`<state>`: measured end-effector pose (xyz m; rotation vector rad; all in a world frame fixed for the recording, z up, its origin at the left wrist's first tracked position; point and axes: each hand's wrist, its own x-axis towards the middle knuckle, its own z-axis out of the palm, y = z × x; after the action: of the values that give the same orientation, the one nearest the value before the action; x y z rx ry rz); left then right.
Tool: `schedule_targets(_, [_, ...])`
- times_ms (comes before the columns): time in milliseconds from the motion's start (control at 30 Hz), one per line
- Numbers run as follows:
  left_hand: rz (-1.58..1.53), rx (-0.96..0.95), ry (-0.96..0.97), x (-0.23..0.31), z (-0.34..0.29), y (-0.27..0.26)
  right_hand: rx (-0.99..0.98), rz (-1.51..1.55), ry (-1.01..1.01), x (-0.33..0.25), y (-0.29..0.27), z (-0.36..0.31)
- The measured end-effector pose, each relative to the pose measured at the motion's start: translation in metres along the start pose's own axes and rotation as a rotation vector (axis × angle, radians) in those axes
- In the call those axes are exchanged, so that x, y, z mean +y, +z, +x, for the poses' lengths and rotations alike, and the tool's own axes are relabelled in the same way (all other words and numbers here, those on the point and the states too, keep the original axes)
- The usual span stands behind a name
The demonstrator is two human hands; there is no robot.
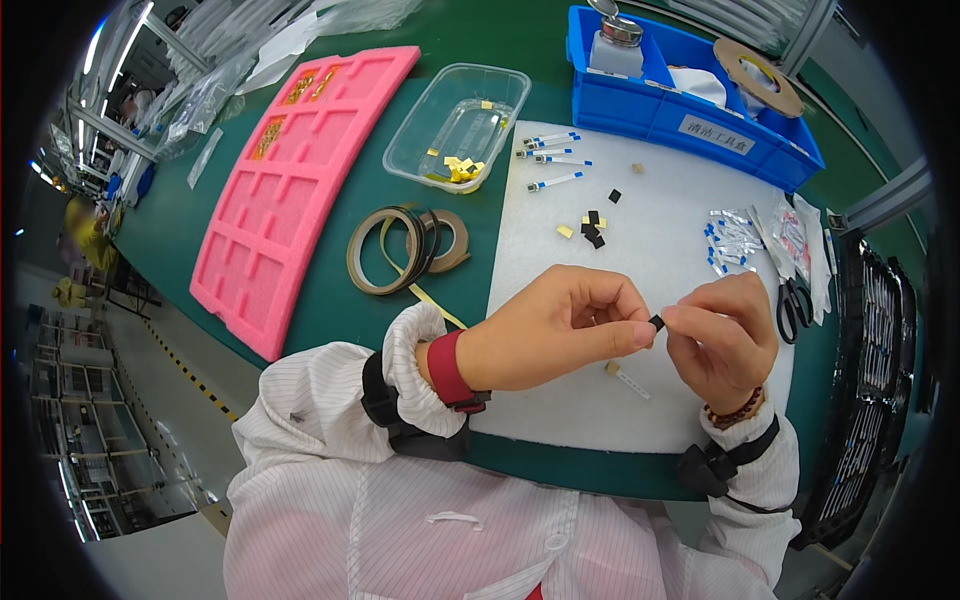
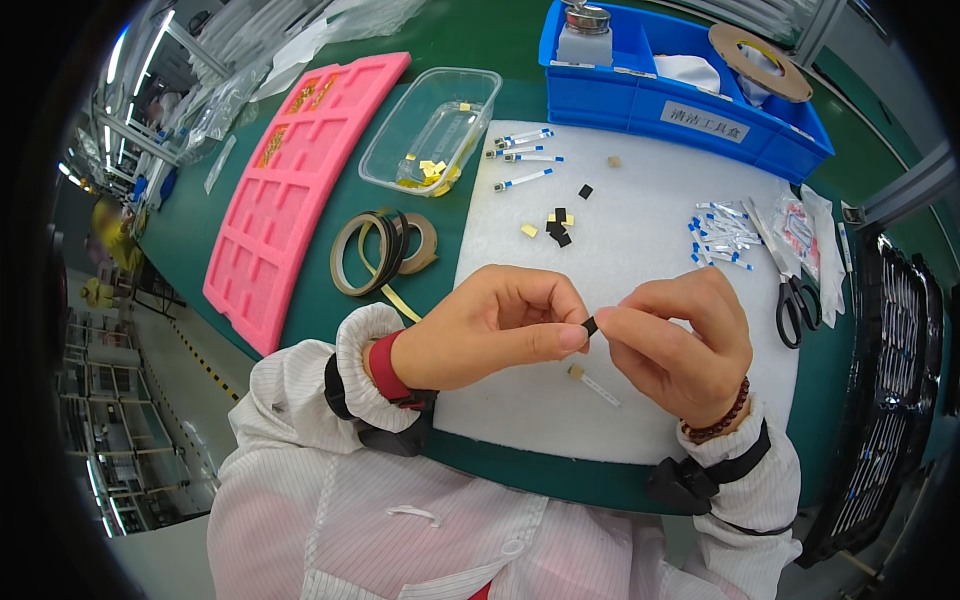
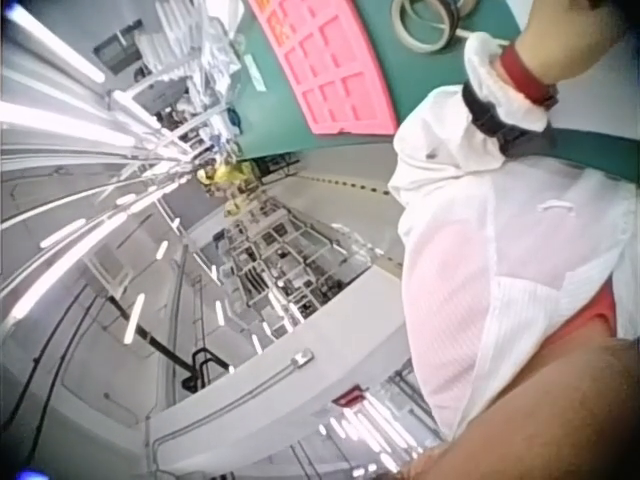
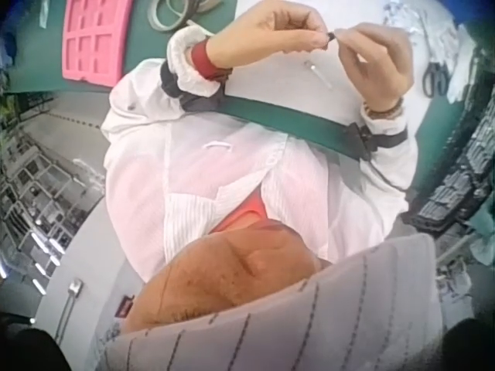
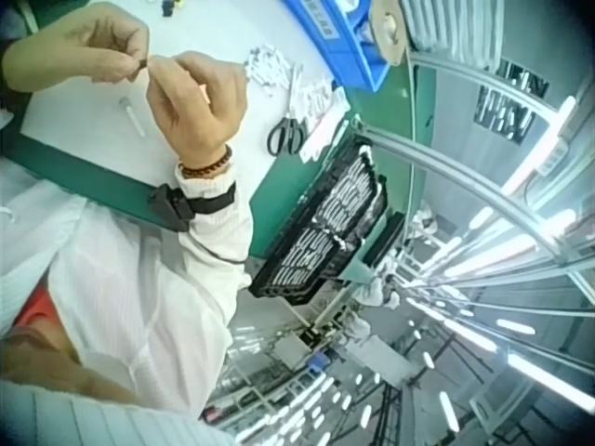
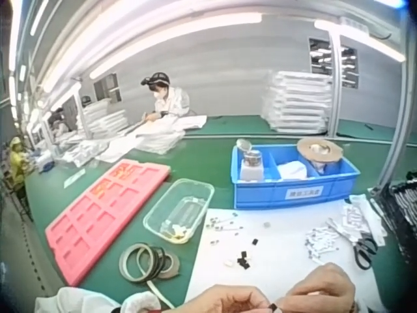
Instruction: Assembling small electronic components at a factory workbench, including applying adhesive tape and organizing parts.
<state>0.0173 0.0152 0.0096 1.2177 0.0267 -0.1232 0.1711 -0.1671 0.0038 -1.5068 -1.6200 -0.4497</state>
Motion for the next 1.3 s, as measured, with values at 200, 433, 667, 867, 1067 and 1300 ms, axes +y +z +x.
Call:
schedule_targets(200, [-0.004,0.106,0.046,0.0,0.0,0.004,0.035,-0.025,0.027,0.002,-0.001,0.0])
schedule_targets(433, [0.58,0.317,0.287,-0.003,-0.001,0.009,-0.119,0.194,0.353,0.0,0.001,0.01])
schedule_targets(667, [0.715,0.358,0.406,-0.006,0.001,0.009,-0.129,0.212,0.392,-0.004,-0.002,0.012])
schedule_targets(867, [0.755,0.338,0.435,-0.01,0.002,0.007,-0.161,0.173,0.363,-0.004,0.002,0.01])
schedule_targets(1067, [0.797,0.393,0.43,-0.008,-0.002,0.008,-0.145,0.184,0.399,-0.011,0.002,0.008])
schedule_targets(1300, [1.108,0.258,0.448,-0.013,-0.014,-0.011,-0.267,0.235,0.652,-0.02,-0.01,-0.012])
